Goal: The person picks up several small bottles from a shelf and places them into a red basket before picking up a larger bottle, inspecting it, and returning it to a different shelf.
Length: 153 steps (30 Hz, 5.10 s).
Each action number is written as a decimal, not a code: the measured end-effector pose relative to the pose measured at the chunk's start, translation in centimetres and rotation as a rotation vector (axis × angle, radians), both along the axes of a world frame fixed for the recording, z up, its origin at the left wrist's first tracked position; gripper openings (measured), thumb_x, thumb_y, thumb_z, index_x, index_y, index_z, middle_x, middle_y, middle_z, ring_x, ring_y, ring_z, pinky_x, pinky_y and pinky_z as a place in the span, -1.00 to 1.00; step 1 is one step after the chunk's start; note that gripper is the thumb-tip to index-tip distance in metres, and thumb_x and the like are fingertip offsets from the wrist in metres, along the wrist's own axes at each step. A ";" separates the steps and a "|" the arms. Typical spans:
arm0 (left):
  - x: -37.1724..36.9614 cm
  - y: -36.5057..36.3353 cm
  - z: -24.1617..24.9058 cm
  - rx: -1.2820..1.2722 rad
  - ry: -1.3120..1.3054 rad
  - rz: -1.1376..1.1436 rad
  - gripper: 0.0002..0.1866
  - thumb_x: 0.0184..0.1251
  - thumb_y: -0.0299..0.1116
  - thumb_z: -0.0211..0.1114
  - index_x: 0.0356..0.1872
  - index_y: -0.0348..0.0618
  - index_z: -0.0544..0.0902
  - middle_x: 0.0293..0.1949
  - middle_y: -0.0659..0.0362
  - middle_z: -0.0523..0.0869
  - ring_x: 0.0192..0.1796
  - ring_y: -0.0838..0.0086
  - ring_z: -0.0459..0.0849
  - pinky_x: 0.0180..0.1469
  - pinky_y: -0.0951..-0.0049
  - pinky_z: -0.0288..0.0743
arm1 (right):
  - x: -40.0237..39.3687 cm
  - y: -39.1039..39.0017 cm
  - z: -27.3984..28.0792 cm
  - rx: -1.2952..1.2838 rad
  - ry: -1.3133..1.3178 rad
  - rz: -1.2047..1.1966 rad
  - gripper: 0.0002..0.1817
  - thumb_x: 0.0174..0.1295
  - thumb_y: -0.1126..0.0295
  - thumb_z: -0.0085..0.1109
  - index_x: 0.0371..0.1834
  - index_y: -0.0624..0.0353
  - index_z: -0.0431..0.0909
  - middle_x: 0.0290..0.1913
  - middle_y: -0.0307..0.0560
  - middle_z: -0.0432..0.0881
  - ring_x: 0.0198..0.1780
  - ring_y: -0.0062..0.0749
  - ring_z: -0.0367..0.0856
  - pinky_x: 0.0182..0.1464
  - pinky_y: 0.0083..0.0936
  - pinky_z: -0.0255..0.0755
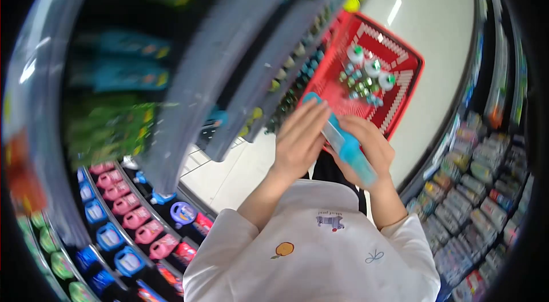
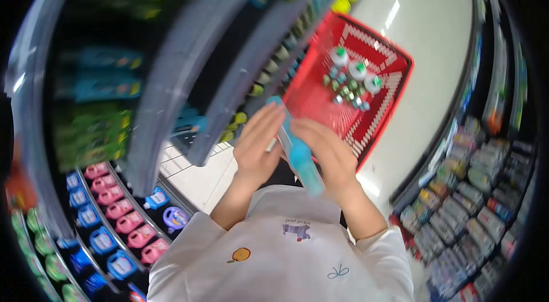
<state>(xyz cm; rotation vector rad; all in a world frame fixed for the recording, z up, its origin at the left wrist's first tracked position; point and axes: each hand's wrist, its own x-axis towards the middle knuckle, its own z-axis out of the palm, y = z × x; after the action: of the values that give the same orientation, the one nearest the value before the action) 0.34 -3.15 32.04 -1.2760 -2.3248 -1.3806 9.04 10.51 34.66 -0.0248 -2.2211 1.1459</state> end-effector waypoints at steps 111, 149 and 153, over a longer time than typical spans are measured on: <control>-10.9 -12.5 8.9 0.202 0.038 0.616 -0.59 0.21 -0.48 0.31 0.11 -0.27 0.53 -0.03 -0.15 0.61 -0.11 0.00 0.65 -0.11 0.19 0.58 | -19.4 -14.8 10.4 0.075 0.182 0.183 -0.66 0.04 0.51 0.26 -0.08 0.36 0.52 -0.30 0.13 0.60 -0.32 -0.12 0.67 -0.25 -0.37 0.54; 5.5 15.7 -36.1 -0.526 -1.030 -0.462 -0.48 0.39 -0.47 0.07 0.36 -0.28 0.29 0.19 -0.17 0.54 0.22 0.12 0.55 0.21 0.31 0.41 | 2.8 10.5 -35.2 -0.405 -0.614 -0.922 -0.38 0.13 0.67 0.00 0.34 0.30 0.21 0.28 0.36 0.34 0.23 0.24 0.41 0.21 -0.13 0.39; 5.3 17.0 -34.6 -0.563 -1.078 -0.477 -0.49 0.35 -0.41 0.14 0.31 -0.26 0.34 0.09 -0.18 0.60 0.14 -0.01 0.60 0.13 0.23 0.46 | 2.5 10.2 -34.6 -0.591 -0.752 -0.886 -0.55 0.11 0.69 0.02 0.13 0.23 0.41 0.21 0.26 0.44 0.16 0.22 0.46 0.14 -0.14 0.41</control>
<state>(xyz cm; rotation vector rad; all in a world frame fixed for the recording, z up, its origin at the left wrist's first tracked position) 5.68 13.89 -2.53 -1.5264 -3.4701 -2.0044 11.57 20.72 0.10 -1.7239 -1.9075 1.2890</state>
